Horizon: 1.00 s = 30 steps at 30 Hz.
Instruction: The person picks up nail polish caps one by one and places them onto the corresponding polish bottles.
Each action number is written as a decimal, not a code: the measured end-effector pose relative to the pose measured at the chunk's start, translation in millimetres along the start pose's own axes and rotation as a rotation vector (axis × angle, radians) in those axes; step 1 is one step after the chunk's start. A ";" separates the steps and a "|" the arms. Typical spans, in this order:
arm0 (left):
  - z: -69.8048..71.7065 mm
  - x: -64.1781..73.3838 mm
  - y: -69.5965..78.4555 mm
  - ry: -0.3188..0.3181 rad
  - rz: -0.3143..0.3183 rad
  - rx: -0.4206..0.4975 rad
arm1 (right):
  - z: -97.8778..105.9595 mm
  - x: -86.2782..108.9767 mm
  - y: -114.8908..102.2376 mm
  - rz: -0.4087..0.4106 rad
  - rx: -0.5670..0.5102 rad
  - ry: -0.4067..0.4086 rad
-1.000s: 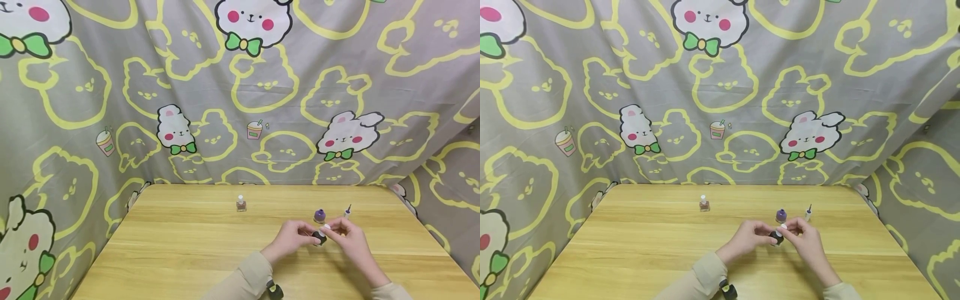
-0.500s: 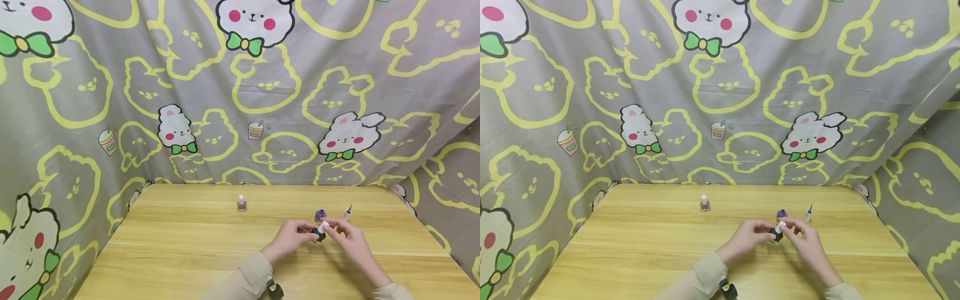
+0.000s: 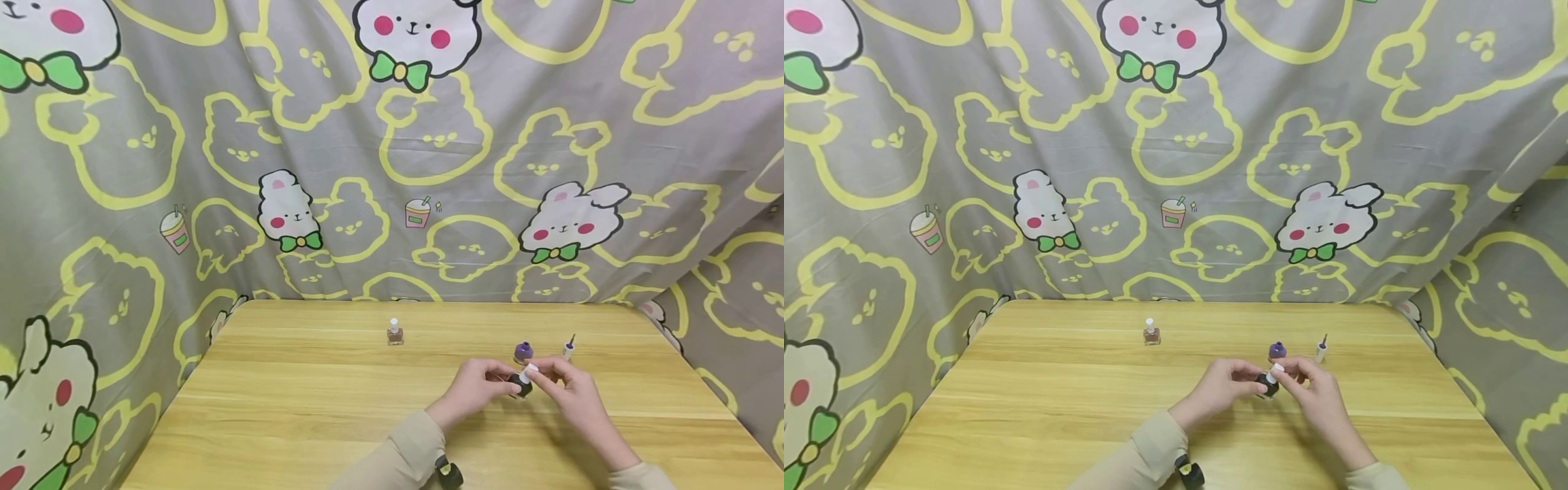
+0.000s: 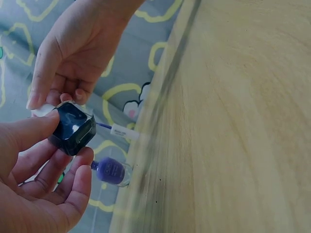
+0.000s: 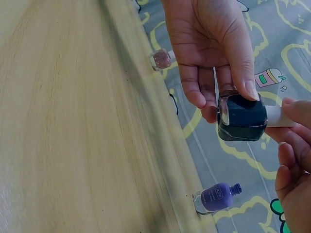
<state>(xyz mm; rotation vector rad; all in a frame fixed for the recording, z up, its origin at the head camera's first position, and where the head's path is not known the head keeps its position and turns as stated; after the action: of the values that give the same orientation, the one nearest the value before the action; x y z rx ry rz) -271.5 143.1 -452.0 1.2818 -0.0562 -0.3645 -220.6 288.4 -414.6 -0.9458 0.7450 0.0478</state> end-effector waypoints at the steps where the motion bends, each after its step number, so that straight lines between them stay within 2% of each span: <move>1: 0.0 0.0 -0.1 0.000 0.001 0.001 | 0.2 0.0 0.0 -0.005 0.003 0.000; 9: 5.8 -0.5 1.5 0.009 0.005 -0.011 | -0.8 0.7 5.3 -0.086 0.032 -0.060; 12: 10.0 -1.8 1.6 0.014 0.009 -0.030 | -0.8 0.4 4.8 -0.074 0.018 -0.065; 18: 22.6 -10.2 -1.3 0.050 0.039 -0.007 | 4.0 -3.9 6.5 -0.062 0.004 -0.061; 30: 62.4 -32.2 -9.6 0.155 0.033 0.029 | 30.3 -16.2 17.7 -0.097 -0.003 0.067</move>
<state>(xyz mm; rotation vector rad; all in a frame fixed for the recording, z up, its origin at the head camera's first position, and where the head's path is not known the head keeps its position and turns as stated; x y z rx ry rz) -319.2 92.6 -437.7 1.3330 0.0484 -0.2358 -222.1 326.2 -406.7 -0.9890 0.7599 -0.0674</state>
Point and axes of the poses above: each hand's wrist, its own x-axis away from the middle knuckle, its own z-axis out of the back of the hand, y = z × x, the point moved 8 cm from there along -x, towards the middle knuckle, and after that the axes turned 14 degrees about y, right-handed, at the moved point
